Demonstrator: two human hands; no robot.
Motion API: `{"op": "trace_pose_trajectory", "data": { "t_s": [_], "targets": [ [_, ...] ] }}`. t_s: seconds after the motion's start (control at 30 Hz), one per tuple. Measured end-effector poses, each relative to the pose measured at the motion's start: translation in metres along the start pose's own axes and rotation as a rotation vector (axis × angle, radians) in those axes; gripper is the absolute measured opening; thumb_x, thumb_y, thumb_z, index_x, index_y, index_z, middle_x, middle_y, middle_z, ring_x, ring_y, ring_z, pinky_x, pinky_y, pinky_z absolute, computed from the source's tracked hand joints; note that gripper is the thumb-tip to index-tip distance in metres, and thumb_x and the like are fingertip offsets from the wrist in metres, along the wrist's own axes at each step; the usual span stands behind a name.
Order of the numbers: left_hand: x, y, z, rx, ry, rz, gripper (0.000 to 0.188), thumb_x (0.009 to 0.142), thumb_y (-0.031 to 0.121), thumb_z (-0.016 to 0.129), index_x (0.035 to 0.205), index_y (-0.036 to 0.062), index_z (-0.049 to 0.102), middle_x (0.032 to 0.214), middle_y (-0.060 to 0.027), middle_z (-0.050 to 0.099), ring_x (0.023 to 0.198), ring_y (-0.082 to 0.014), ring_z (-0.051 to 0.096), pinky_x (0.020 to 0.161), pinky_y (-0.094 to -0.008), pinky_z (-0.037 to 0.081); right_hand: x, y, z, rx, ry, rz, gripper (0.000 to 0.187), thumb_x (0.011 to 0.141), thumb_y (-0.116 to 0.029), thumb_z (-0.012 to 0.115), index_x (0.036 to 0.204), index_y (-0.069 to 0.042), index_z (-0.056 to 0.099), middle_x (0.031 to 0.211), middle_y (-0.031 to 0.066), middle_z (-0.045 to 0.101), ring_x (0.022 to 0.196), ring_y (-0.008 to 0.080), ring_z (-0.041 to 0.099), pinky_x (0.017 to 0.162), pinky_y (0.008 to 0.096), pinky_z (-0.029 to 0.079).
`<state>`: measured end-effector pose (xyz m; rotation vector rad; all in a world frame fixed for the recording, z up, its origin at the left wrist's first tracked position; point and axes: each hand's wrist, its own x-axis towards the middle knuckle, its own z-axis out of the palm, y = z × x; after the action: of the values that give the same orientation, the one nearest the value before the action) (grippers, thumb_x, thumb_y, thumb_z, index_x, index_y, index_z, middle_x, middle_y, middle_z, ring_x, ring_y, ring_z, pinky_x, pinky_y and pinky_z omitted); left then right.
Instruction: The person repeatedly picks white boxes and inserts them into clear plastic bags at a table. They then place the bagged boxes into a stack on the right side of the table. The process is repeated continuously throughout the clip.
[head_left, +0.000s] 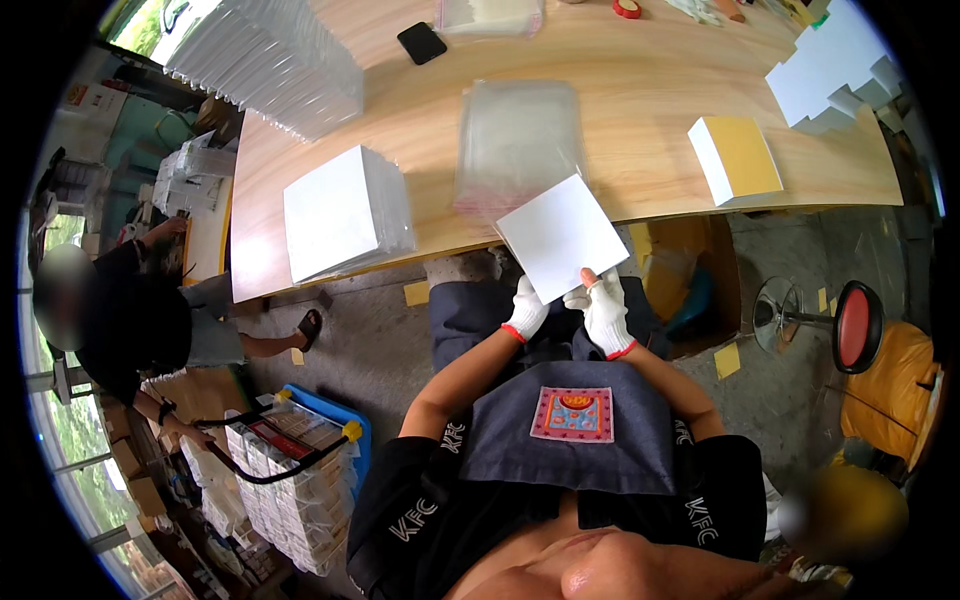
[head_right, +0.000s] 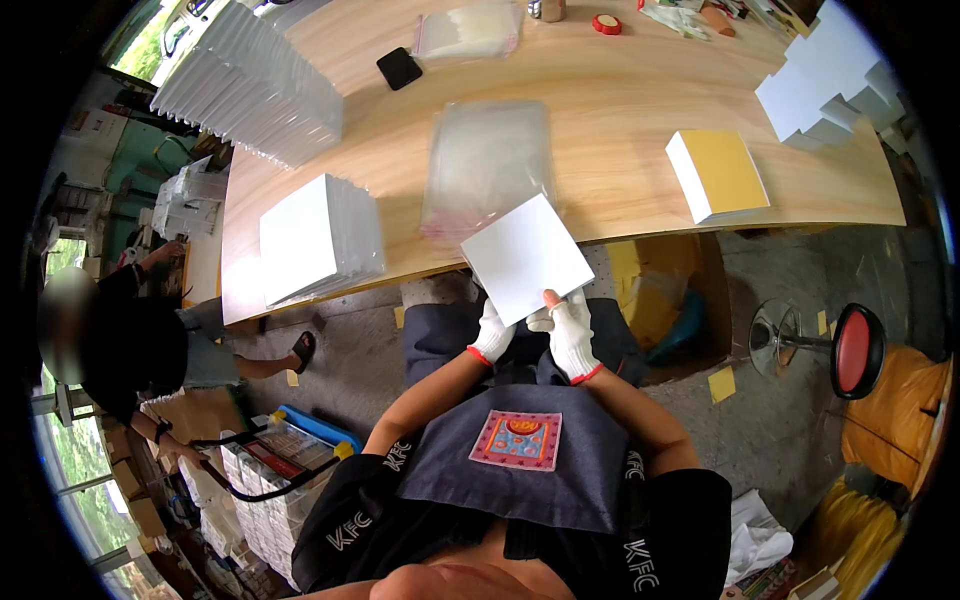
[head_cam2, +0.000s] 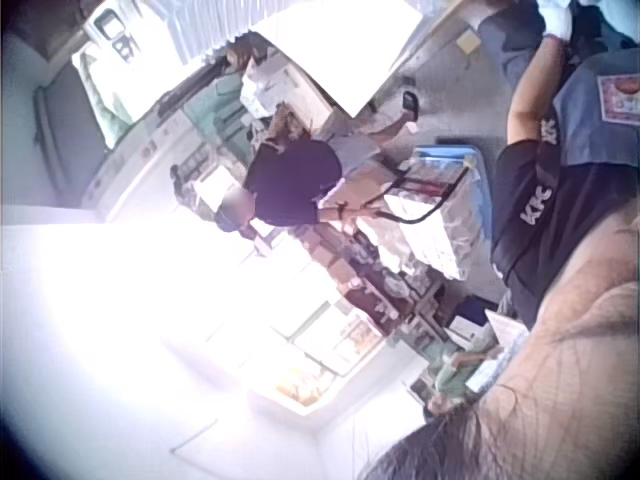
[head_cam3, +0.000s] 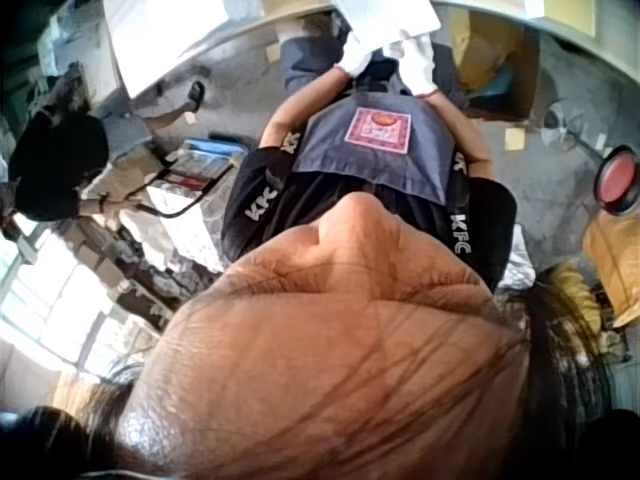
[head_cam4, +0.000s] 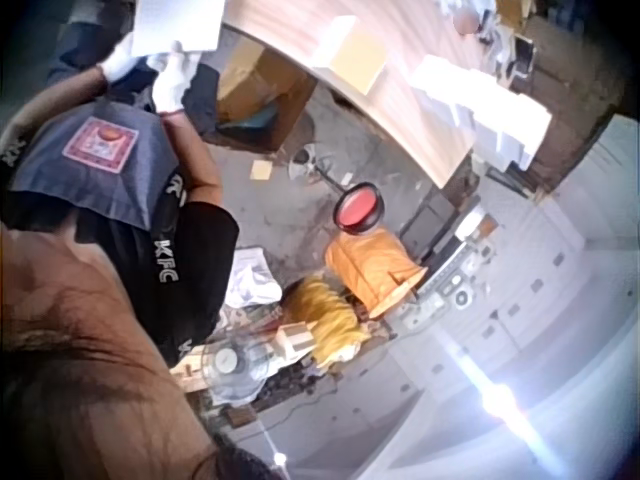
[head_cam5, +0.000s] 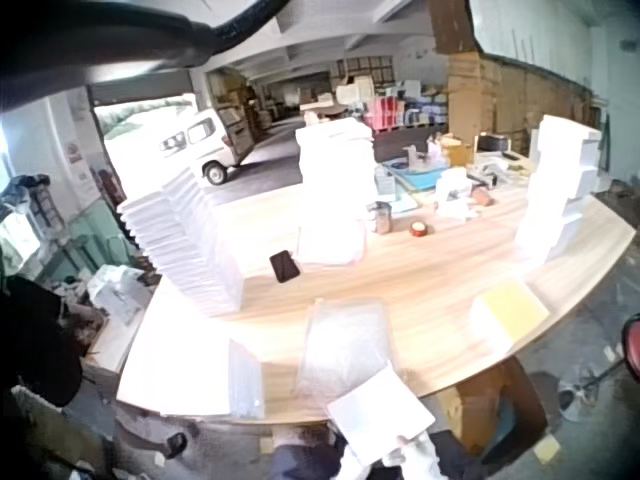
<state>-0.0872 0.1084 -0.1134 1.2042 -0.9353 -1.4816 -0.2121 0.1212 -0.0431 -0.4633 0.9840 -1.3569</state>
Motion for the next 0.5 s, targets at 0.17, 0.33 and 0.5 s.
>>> {"op": "trace_pose_trajectory", "data": {
  "t_s": [0.17, 0.33, 0.5],
  "targets": [
    [0.005, 0.007, 0.005, 0.458, 0.004, -0.084, 0.026, 0.085, 0.019, 0.056, 0.104, 0.0011, 0.062, 0.096, -0.0134, 0.067, 0.089, -0.0236, 0.064, 0.074, -0.0322, 0.051, 0.002, -0.014, 0.012, 0.043, 0.072, 0.071, 0.036, 0.089, -0.014, 0.057, 0.121, -0.005, 0.043, 0.095, 0.0070, 0.059, 0.066, 0.0146, 0.062, 0.054, 0.0259, 0.056],
    [0.000, -0.004, -0.003, 0.347, 0.014, -0.194, 0.027, 0.087, 0.020, 0.054, 0.103, 0.0001, 0.062, 0.092, -0.0078, 0.066, 0.084, -0.0175, 0.063, 0.074, -0.0293, 0.049, 0.010, -0.014, 0.011, 0.075, 0.147, 0.236, 0.034, 0.089, -0.006, 0.048, 0.121, 0.001, 0.039, 0.105, 0.0113, 0.053, 0.086, 0.0151, 0.060, 0.082, 0.0386, 0.055],
    [-0.002, 0.028, -0.001, 0.243, -0.176, -0.126, 0.023, 0.088, 0.022, 0.056, 0.095, 0.0027, 0.065, 0.073, 0.0011, 0.061, 0.065, -0.0046, 0.050, 0.059, -0.0201, 0.042, 0.044, -0.006, 0.011, 0.460, -0.014, 0.155, 0.042, 0.091, -0.010, 0.044, 0.129, 0.003, 0.031, 0.112, 0.0196, 0.050, 0.109, 0.0300, 0.052, 0.099, 0.0457, 0.043]
  ]
}}
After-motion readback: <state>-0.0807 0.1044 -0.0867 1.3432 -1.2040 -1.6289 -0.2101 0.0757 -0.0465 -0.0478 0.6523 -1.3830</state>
